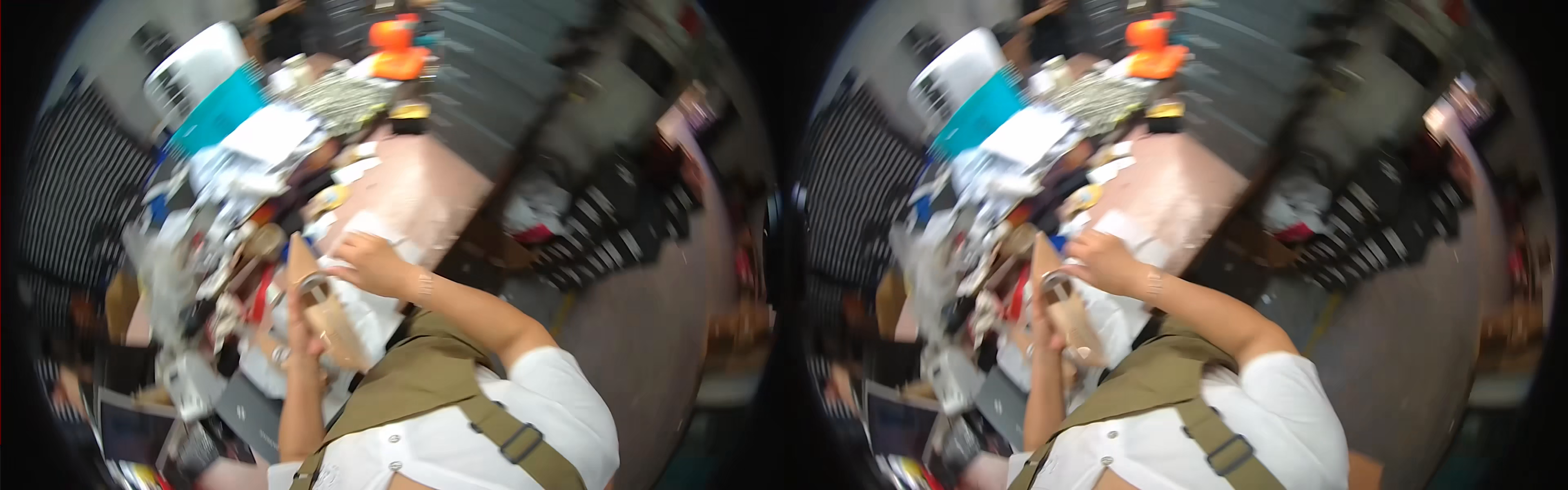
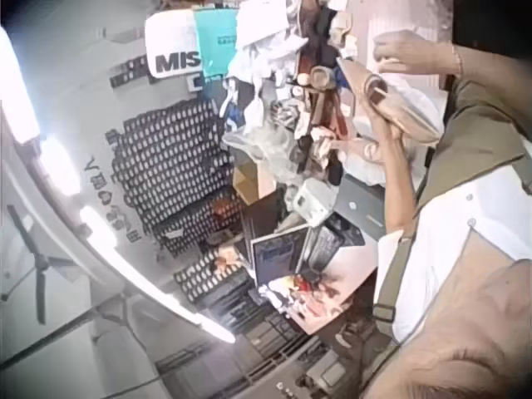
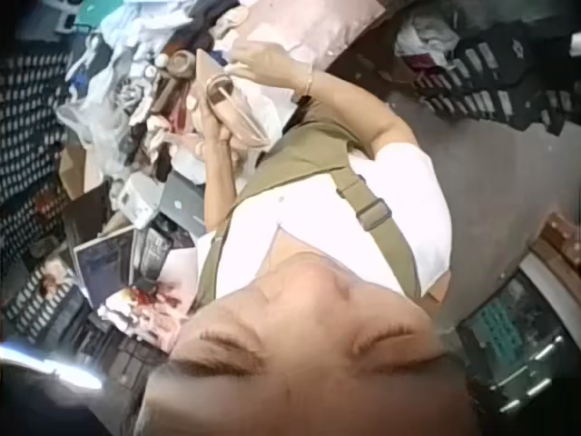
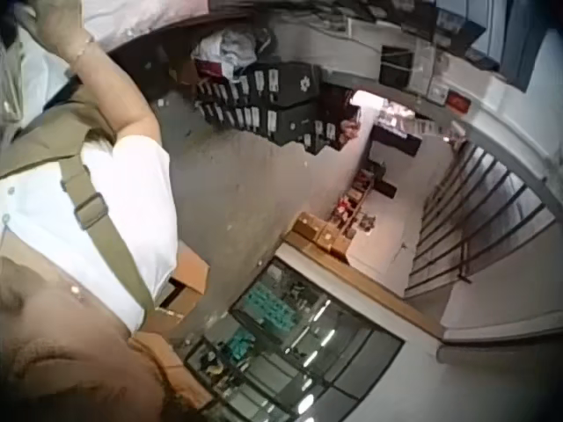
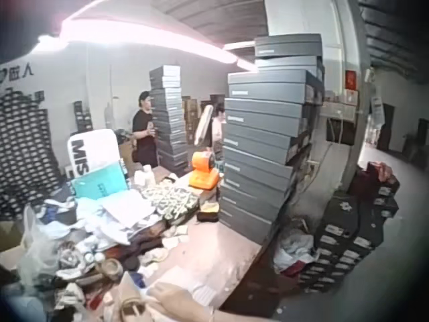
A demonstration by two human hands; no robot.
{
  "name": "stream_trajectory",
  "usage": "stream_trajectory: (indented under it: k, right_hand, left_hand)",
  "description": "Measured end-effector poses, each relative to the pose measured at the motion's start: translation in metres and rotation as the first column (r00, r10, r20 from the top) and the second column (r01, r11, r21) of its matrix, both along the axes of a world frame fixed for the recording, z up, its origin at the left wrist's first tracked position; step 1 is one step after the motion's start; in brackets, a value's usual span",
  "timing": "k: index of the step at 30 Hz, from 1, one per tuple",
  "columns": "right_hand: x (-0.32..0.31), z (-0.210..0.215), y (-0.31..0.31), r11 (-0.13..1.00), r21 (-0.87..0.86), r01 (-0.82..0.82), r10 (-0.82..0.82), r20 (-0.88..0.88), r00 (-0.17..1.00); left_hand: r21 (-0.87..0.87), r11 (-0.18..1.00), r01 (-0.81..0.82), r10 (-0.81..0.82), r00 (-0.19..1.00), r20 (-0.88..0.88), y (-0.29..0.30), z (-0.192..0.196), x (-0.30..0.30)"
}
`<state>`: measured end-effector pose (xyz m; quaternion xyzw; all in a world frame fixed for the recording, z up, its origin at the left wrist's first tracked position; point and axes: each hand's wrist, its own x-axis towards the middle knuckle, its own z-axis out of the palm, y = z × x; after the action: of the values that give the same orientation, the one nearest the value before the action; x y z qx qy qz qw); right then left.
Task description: Packing high-heeled shoes into shoe boxes with protective wrapping.
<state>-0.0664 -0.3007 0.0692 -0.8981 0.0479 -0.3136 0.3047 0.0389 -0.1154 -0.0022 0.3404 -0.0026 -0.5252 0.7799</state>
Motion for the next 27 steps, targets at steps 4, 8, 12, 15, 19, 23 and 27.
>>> stream_trajectory:
  k: [4, 8, 12, 15, 19, 23, 27]
  right_hand:
    - [-0.005, -0.061, 0.073, 0.969, 0.236, -0.068, 0.180, -0.494, 0.850]
    - [-0.015, -0.075, 0.052, 0.298, 0.940, 0.168, 0.741, -0.338, 0.580]
    - [0.006, -0.046, 0.018, 0.614, 0.759, 0.217, 0.528, -0.599, 0.602]
    - [0.021, -0.095, 0.007, 0.866, 0.485, -0.123, 0.381, -0.480, 0.790]
    - [0.058, -0.085, -0.038, 0.957, 0.103, -0.271, 0.289, -0.263, 0.920]
    - [0.153, -0.061, -0.164, 0.953, -0.290, -0.086, 0.091, 0.002, 0.996]
    - [0.215, -0.052, -0.267, 0.894, -0.416, 0.168, -0.178, 0.015, 0.984]
  left_hand:
    - [0.153, 0.898, -0.412, 0.397, 0.910, 0.116, 0.011, -0.028, -0.042]
    - [0.249, 0.874, -0.418, 0.421, 0.906, 0.041, 0.047, -0.058, -0.034]
    - [0.242, 0.899, -0.365, 0.421, 0.871, -0.253, 0.061, -0.069, -0.020]
    - [0.059, 0.961, -0.269, 0.269, 0.872, -0.409, 0.035, -0.047, -0.032]
    - [0.075, 0.985, -0.157, 0.174, 0.891, -0.419, 0.026, -0.063, -0.057]
    - [0.199, 0.972, -0.123, 0.196, 0.894, -0.404, 0.013, -0.059, -0.057]
    - [0.196, 0.957, -0.215, 0.284, 0.841, -0.460, 0.002, -0.052, -0.038]
